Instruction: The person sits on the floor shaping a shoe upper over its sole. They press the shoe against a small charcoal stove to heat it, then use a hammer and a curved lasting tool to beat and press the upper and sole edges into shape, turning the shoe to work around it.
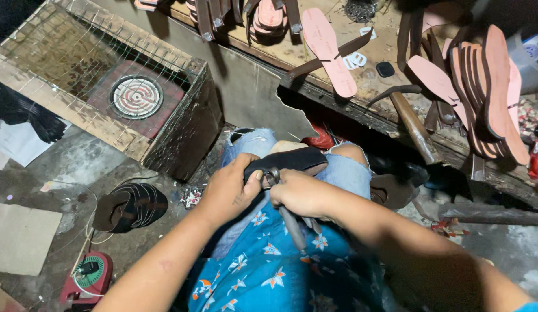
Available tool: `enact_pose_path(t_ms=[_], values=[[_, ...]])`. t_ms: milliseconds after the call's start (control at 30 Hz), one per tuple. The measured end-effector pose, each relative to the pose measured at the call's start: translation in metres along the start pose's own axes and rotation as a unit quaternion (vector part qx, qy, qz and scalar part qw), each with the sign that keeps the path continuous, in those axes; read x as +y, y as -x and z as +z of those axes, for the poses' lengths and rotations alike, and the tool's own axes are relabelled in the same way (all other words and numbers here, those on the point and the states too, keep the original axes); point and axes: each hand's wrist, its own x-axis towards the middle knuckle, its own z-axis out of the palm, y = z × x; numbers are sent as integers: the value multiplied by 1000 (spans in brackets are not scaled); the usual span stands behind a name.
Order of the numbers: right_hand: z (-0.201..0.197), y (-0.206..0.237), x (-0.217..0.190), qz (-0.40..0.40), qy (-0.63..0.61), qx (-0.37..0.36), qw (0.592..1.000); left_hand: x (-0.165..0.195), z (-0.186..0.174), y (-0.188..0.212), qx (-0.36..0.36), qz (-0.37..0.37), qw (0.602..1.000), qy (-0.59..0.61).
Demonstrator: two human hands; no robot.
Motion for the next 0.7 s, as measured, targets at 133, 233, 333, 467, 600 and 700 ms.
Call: enact_pose_path(t_ms=[133, 233, 333, 467, 600, 700], values=[[18, 5, 5, -95, 120, 156, 976, -2, -1, 2, 10, 10, 1000, 2], [45, 4, 14, -81, 132, 241, 958, -5, -3, 1, 3, 3, 1000, 25], [58, -2, 20, -188, 147, 338, 910, -7, -4, -2, -10, -13, 999, 45], [53, 7, 24, -170, 204, 276, 924, -3, -6, 1, -28, 13, 997, 65], [41, 13, 14, -85, 261, 158, 948, 5, -8, -2, -24, 73, 992, 100], [35, 8, 3, -76, 294, 159, 940, 9, -13, -12, -47, -16, 994, 95]])
